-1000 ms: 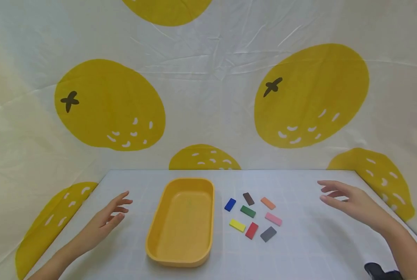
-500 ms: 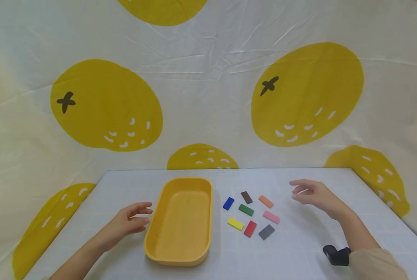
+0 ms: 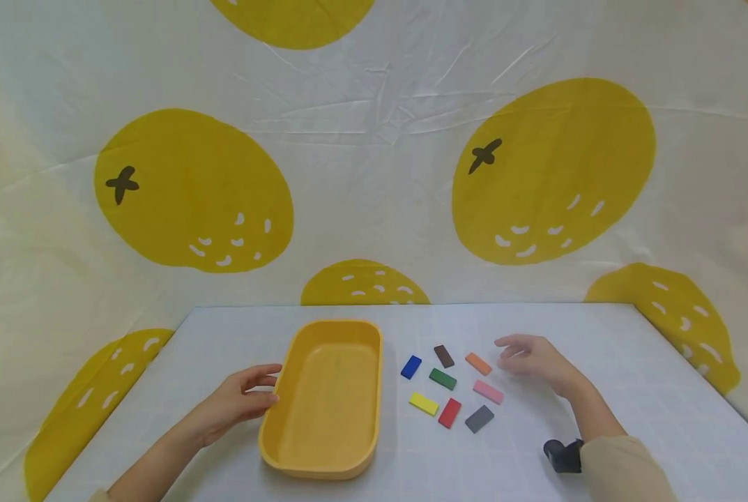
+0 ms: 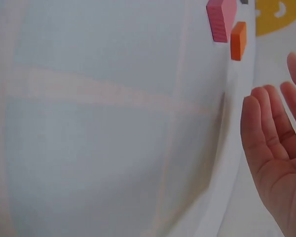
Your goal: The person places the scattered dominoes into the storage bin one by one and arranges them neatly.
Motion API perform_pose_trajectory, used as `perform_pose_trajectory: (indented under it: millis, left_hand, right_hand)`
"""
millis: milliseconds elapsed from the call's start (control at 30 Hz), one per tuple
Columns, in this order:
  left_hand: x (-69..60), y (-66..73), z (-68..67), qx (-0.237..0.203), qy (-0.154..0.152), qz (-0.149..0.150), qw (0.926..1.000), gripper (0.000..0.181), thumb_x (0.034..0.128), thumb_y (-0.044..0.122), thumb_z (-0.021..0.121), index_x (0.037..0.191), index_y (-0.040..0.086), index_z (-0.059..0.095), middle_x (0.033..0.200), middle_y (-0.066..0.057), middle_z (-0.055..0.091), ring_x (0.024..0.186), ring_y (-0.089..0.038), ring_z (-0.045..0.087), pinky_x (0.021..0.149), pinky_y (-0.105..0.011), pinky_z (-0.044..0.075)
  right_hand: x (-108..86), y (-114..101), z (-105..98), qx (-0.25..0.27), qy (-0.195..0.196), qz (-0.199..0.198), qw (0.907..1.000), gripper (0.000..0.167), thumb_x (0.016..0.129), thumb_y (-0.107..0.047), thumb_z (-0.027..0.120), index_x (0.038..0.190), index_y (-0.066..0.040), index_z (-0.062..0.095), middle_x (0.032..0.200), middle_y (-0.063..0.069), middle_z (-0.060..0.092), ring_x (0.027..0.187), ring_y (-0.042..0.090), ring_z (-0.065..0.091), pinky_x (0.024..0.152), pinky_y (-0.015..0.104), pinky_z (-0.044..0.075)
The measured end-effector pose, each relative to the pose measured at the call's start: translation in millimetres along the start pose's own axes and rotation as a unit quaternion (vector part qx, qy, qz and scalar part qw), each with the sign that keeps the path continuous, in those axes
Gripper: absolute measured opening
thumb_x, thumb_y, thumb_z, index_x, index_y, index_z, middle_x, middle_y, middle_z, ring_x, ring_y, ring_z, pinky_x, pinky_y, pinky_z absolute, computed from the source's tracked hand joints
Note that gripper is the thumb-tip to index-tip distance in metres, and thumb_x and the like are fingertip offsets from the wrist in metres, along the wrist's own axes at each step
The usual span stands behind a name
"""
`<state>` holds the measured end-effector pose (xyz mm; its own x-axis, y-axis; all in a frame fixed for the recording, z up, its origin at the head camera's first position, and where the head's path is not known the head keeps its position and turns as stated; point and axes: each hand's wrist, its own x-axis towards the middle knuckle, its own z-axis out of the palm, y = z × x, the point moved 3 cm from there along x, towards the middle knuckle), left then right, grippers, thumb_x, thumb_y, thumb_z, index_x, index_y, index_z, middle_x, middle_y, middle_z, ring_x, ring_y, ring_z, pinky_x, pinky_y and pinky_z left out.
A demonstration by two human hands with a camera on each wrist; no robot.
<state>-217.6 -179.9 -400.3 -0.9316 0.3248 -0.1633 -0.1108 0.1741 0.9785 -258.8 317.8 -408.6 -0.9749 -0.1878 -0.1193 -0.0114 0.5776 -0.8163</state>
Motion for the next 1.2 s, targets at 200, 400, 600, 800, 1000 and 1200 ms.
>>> perform_pose_trajectory:
  millis: [200, 400, 600, 800, 1000, 1200]
  left_hand:
    - [3.1, -2.4, 1.0, -0.009, -0.004, -0.006, 0.9999, 0.066, 0.0829, 0.009, 0.070, 0.136, -0.009, 0.035, 0.112, -0.017, 0.051, 0.087, -0.017, 0.059, 0.082, -0.034, 0.052]
    - [5.1, -2.6, 1.5, -0.032, -0.014, -0.009, 0.9993, 0.066, 0.0840, 0.006, 0.068, 0.137, -0.009, 0.033, 0.112, -0.015, 0.051, 0.087, -0.016, 0.059, 0.080, -0.030, 0.052]
    - [5.9, -4.1, 1.6, -0.074, -0.018, -0.032, 0.9966, 0.066, 0.0846, 0.001, 0.066, 0.139, -0.009, 0.030, 0.111, -0.012, 0.052, 0.086, -0.014, 0.058, 0.077, -0.027, 0.052]
    - [5.8, -1.5, 1.7, -0.088, -0.007, -0.043, 0.9951, 0.066, 0.0834, -0.002, 0.066, 0.139, -0.008, 0.031, 0.112, -0.012, 0.051, 0.087, -0.014, 0.058, 0.078, -0.027, 0.052]
    - [4.2, 1.0, 1.6, -0.085, 0.001, -0.052, 0.9951, 0.065, 0.0834, -0.002, 0.066, 0.139, -0.007, 0.032, 0.111, -0.011, 0.053, 0.086, -0.014, 0.058, 0.075, -0.026, 0.051]
    - [3.0, 2.0, 1.7, -0.082, 0.002, -0.056, 0.9950, 0.065, 0.0837, -0.001, 0.065, 0.139, -0.007, 0.032, 0.109, -0.011, 0.054, 0.085, -0.014, 0.058, 0.073, -0.025, 0.051]
  right_hand:
    - [-0.3, 1.2, 10.2, 0.000, 0.009, 0.017, 0.9998, 0.051, 0.086, -0.018, 0.067, 0.126, 0.006, 0.049, 0.096, 0.011, 0.059, 0.084, 0.022, 0.056, 0.073, 0.028, 0.053]
    - [1.6, -0.4, 17.8, -0.012, 0.023, 0.022, 0.9994, 0.049, 0.083, -0.015, 0.069, 0.124, 0.007, 0.052, 0.093, 0.010, 0.059, 0.082, 0.020, 0.055, 0.072, 0.027, 0.052]
    - [6.1, -4.0, 24.0, -0.025, 0.035, 0.031, 0.9986, 0.047, 0.080, -0.012, 0.072, 0.120, 0.007, 0.056, 0.086, 0.008, 0.058, 0.077, 0.020, 0.054, 0.067, 0.025, 0.052]
    - [14.4, -1.8, 29.1, -0.056, 0.053, 0.059, 0.9953, 0.046, 0.076, -0.013, 0.076, 0.114, 0.006, 0.061, 0.083, 0.008, 0.056, 0.077, 0.021, 0.051, 0.066, 0.027, 0.051]
    - [19.2, -1.9, 31.7, -0.083, 0.058, 0.065, 0.9927, 0.044, 0.075, -0.014, 0.077, 0.111, 0.007, 0.064, 0.082, 0.008, 0.055, 0.078, 0.022, 0.049, 0.064, 0.028, 0.049]
    - [21.1, -4.8, 35.2, -0.103, 0.056, 0.056, 0.9915, 0.039, 0.076, -0.012, 0.075, 0.108, 0.007, 0.065, 0.076, 0.008, 0.054, 0.075, 0.022, 0.048, 0.062, 0.029, 0.047]
